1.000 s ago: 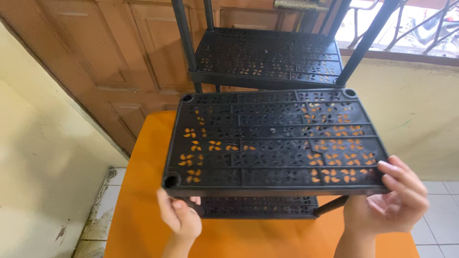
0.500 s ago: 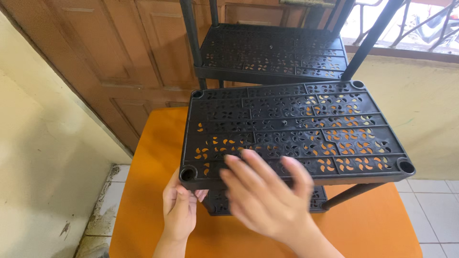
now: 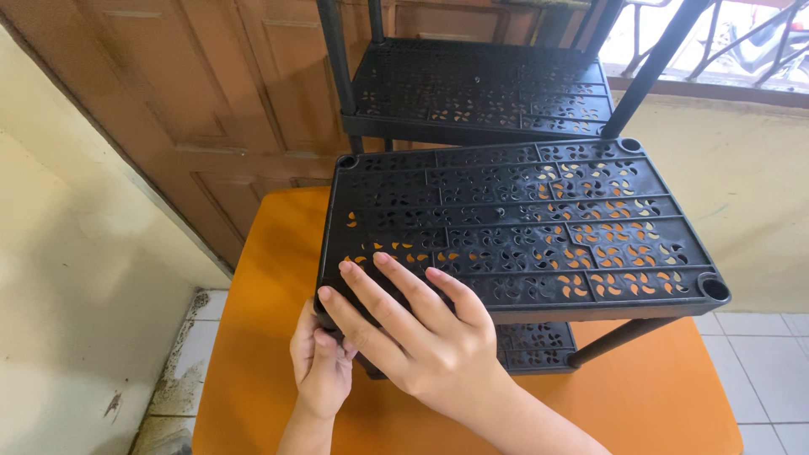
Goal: The person assembles a black plastic shelving unit by inserting vertical poles into the corner holes of perforated shelves and then placing additional shelves onto the poles. The person handles the shelves and poles by hand, aligning and pressing components together on an orange table.
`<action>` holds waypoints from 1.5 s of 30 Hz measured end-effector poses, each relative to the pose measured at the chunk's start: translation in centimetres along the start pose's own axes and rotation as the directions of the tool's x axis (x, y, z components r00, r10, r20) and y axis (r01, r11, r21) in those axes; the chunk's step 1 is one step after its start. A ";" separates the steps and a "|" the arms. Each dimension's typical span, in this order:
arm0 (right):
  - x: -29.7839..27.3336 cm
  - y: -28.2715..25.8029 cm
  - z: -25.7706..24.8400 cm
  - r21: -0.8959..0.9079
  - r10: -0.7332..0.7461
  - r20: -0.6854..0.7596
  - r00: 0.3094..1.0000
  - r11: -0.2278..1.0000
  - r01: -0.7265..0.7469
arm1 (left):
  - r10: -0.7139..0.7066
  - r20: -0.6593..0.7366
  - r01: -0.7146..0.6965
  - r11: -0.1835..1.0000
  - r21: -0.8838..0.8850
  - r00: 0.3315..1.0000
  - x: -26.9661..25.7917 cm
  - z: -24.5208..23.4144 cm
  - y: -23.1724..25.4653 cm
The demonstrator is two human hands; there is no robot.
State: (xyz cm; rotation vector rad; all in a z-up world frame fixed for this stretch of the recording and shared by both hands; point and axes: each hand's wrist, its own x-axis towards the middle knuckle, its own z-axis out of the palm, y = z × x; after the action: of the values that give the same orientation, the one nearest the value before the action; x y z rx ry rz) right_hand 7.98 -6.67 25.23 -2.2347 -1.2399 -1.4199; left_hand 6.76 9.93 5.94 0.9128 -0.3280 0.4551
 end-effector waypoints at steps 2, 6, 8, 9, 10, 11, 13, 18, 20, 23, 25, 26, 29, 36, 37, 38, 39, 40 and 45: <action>-0.1 0.0 0.0 -0.003 -0.005 -0.002 1.000 1.000 0.005 | 0.034 0.003 -0.034 0.999 0.013 0.999 -0.1 0.1 0.1; -0.1 0.2 0.0 -0.002 -0.031 0.016 0.999 1.000 0.031 | -0.054 -0.001 0.054 0.997 0.047 0.999 0.1 0.2 0.7; 0.0 0.1 0.1 -0.003 -0.032 0.015 0.999 0.999 0.032 | -0.032 0.025 0.031 0.997 0.065 0.999 0.4 0.3 0.9; 0.0 0.1 0.1 -0.004 -0.029 0.012 1.000 1.000 0.029 | -0.050 0.018 0.049 0.996 0.069 0.999 0.5 0.4 1.0; 0.0 0.0 0.2 -0.007 -0.022 0.011 1.000 1.000 0.022 | -0.073 0.011 0.072 0.995 0.071 0.997 0.4 0.5 1.0; -0.1 -0.1 0.1 -0.005 -0.014 0.014 1.000 1.000 0.014 | -0.095 0.005 0.094 0.993 0.073 0.995 0.4 0.5 1.0; 0.0 -0.2 0.1 0.001 -0.006 0.014 1.000 1.000 0.006 | -0.085 0.040 0.082 0.994 0.075 0.996 0.4 0.4 1.1; 0.2 -0.3 0.2 -0.014 -0.002 0.000 1.000 1.000 0.002 | -0.168 0.040 0.164 0.982 0.095 0.985 0.6 -0.3 1.2; 0.1 -0.4 0.2 -0.008 0.000 0.002 1.000 1.000 0.000 | -0.130 0.071 0.124 0.989 0.080 0.989 0.4 -0.5 1.0; 0.0 -0.2 0.3 0.004 -0.002 0.002 1.000 1.000 0.002 | -0.125 -0.005 0.125 0.989 0.081 0.992 0.0 -0.3 0.3; -0.1 -0.1 0.3 0.013 -0.014 0.002 1.000 1.000 0.014 | -0.080 -0.040 0.082 0.996 0.047 0.996 -0.3 0.2 0.0; -0.1 0.0 0.4 0.012 -0.014 0.001 1.000 1.000 0.014 | -0.056 -0.054 0.058 0.998 0.032 0.997 -0.1 0.3 0.0; -0.1 0.2 0.7 0.006 -0.021 -0.004 1.000 1.000 0.021 | -0.059 -0.075 0.061 0.998 0.015 0.995 0.7 0.9 0.5; -0.6 0.4 1.3 -0.067 -0.040 -0.040 0.998 0.997 0.038 | 0.388 0.067 -0.370 0.794 0.483 0.919 3.4 3.7 2.5; -0.7 0.4 1.5 -0.075 -0.039 -0.056 0.998 0.997 0.035 | 0.465 0.150 -0.460 0.676 0.577 0.872 3.8 3.9 2.7; -0.8 0.3 1.7 -0.069 -0.021 -0.073 0.997 0.997 0.016 | 0.525 0.241 -0.537 0.538 0.650 0.816 4.1 4.0 2.9; -0.9 0.1 2.0 -0.063 -0.004 -0.089 0.996 0.998 -0.002 | 0.528 0.276 -0.554 0.492 0.672 0.803 4.4 3.9 3.0; -1.0 0.0 2.2 -0.058 0.013 -0.105 0.994 0.998 -0.019 | 0.531 0.311 -0.571 0.445 0.690 0.789 4.7 3.8 3.1; -1.6 -0.2 3.5 -0.109 0.027 -0.150 0.988 0.993 -0.044 | 0.580 0.327 -0.588 0.344 0.732 0.746 5.2 3.1 2.2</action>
State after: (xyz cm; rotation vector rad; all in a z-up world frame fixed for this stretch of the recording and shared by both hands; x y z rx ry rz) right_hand 9.82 -5.42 22.04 -2.1636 -1.0928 -1.6466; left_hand 9.85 9.76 11.59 1.7129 -0.4733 1.3766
